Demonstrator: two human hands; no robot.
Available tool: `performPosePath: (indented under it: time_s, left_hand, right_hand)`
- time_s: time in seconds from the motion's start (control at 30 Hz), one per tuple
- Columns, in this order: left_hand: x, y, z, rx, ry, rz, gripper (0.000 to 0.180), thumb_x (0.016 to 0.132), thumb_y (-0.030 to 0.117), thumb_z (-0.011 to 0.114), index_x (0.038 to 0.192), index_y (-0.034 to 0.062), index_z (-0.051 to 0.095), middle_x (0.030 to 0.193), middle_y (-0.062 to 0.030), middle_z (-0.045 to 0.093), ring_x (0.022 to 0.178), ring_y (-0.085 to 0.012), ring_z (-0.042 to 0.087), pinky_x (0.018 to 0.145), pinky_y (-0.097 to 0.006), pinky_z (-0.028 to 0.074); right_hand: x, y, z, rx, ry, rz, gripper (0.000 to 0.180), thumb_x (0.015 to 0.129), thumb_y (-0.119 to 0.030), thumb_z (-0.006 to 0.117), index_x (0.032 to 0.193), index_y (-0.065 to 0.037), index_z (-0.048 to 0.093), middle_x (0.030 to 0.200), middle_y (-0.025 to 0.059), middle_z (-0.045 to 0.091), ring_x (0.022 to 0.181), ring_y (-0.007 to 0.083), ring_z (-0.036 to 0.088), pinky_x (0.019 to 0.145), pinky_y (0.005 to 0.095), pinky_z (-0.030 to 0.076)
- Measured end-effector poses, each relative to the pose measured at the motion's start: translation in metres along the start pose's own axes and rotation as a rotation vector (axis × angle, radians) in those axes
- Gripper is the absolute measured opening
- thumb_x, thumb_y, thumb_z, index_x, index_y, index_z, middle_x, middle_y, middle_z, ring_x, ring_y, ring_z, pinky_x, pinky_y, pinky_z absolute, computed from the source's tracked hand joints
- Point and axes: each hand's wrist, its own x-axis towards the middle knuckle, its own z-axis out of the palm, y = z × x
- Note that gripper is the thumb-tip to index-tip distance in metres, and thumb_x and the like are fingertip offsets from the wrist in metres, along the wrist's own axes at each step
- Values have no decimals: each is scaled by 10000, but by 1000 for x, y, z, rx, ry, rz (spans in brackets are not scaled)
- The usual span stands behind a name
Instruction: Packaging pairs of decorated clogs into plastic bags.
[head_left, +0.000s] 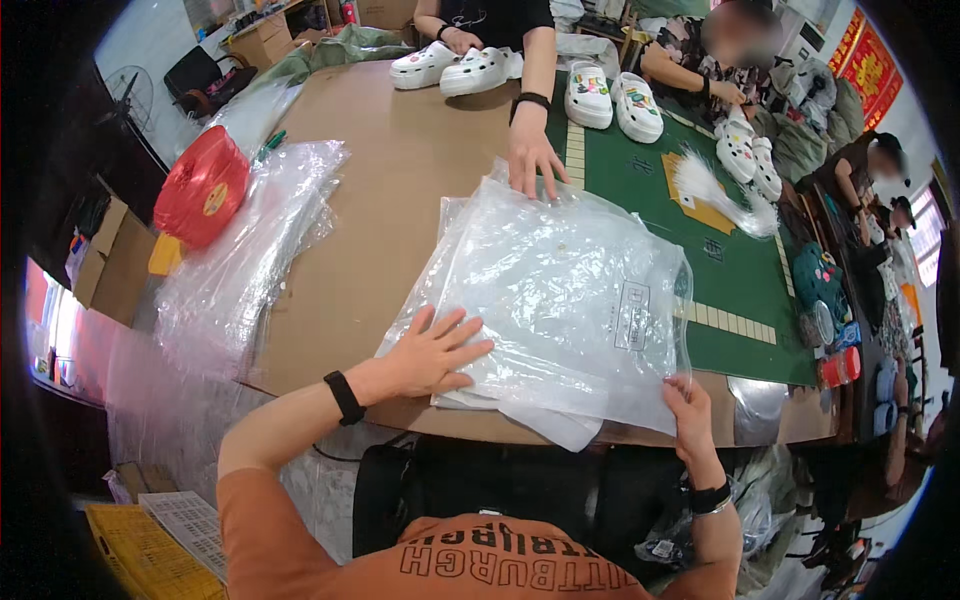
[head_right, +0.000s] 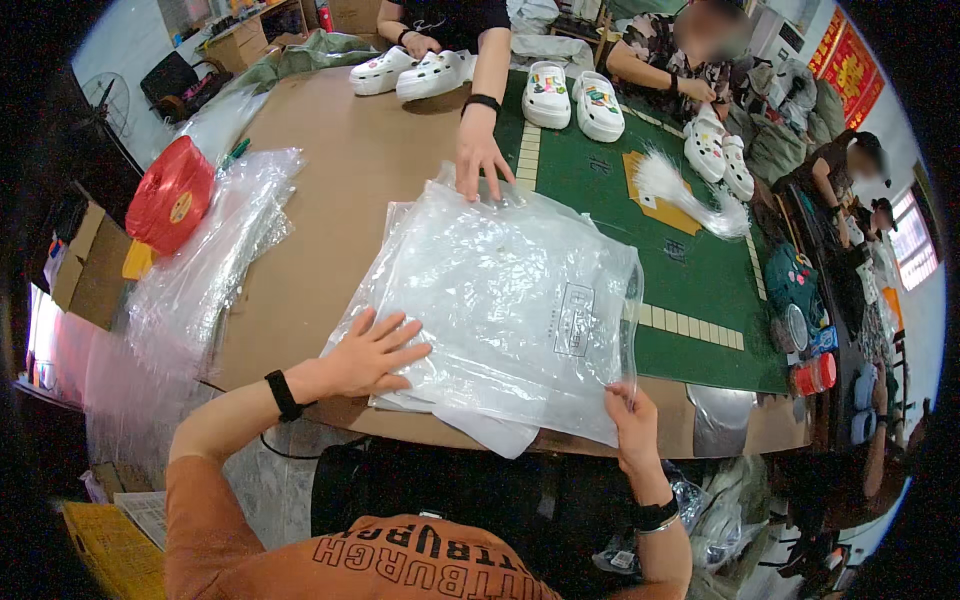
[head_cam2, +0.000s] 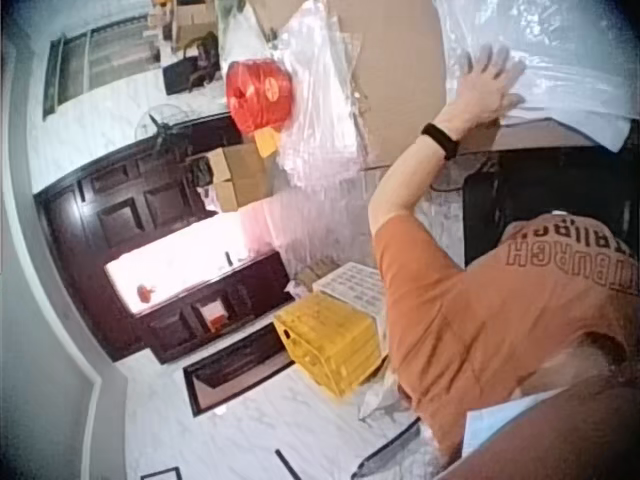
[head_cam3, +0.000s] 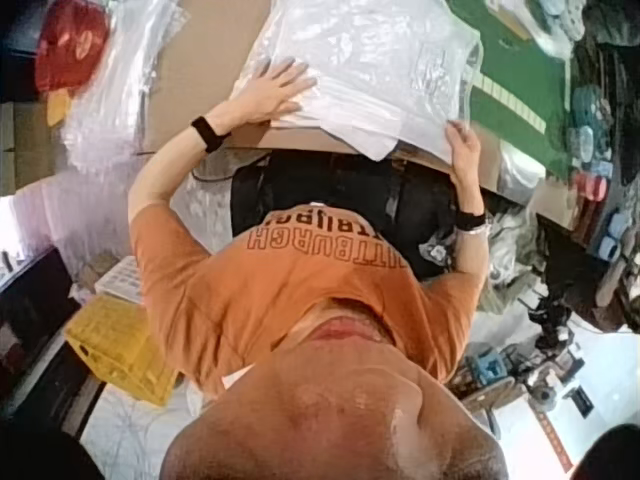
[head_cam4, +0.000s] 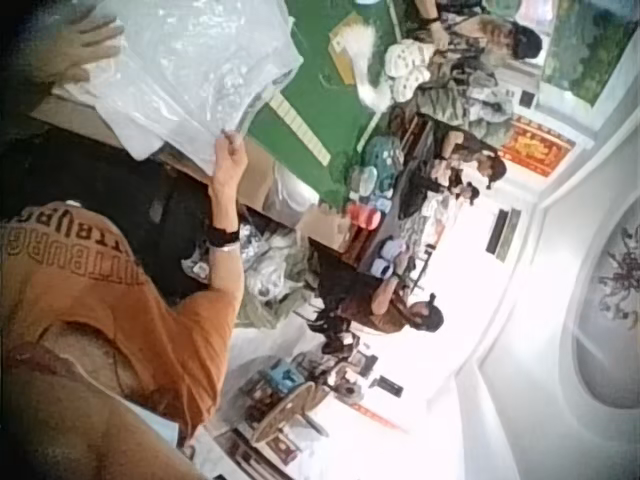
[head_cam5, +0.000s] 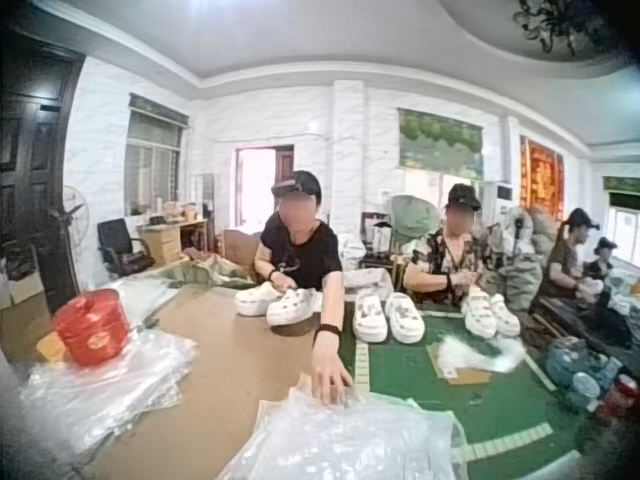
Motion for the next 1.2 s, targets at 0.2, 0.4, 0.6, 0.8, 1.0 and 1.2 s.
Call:
performPosePath:
  time_s: [0.2, 0.4, 0.6, 0.8, 1.0, 1.2]
  left_hand:
    - [21, -32, -36, 35, -53, -326, 557, 858, 432, 453, 1345, 196, 321, 1400, -168, 258, 1290, -375, 223, 1001, -594, 146]
    - [28, -56, -18, -451, 245, -553, 632, 881, 418, 424, 1390, 136, 177, 1391, -262, 196, 1282, -418, 213, 1005, -536, 212]
    - [9, -30, 8, -255, 313, -539, 681, 863, 418, 466, 1397, 130, 157, 1401, -259, 163, 1267, -427, 220, 990, -544, 199]
    - [11, -6, -19, -187, 73, -460, 675, 854, 356, 507, 1377, 70, 191, 1395, -266, 165, 1275, -412, 207, 1033, -490, 164]
    - [57, 33, -45, -840, 407, -276, 758, 827, 273, 582, 1372, -5, 134, 1375, -214, 231, 1264, -299, 260, 1019, -363, 245]
    - [76, 49, -48, -1037, 150, -293, 732, 790, 327, 624, 1344, 24, 254, 1380, -232, 226, 1249, -310, 298, 996, -376, 293]
  right_hand:
    - [25, -49, 19, 137, -74, -11, 227, 836, -68, 548, 1036, 38, 548, 933, 48, 576, 827, 102, 533, 750, 243, 443]
    - [136, -140, 49, 210, -130, -295, 213, 839, -135, 550, 1014, -15, 570, 886, 5, 590, 807, 90, 540, 703, 243, 437]
    - [194, -188, 75, 284, -26, -389, 156, 849, -161, 529, 985, -94, 565, 909, -12, 578, 813, 105, 547, 706, 287, 453]
    - [161, -115, 99, 335, -202, -216, 175, 842, -166, 535, 996, -85, 511, 849, 10, 549, 774, 124, 548, 642, 281, 466]
    - [57, -47, 130, -187, -590, 96, 502, 833, -177, 547, 1279, -7, 390, 942, 87, 573, 774, 147, 553, 700, 297, 462]
    - [24, -81, 133, -584, -901, -179, 563, 849, -231, 524, 1311, 5, 304, 1015, 215, 561, 833, 288, 577, 780, 357, 451]
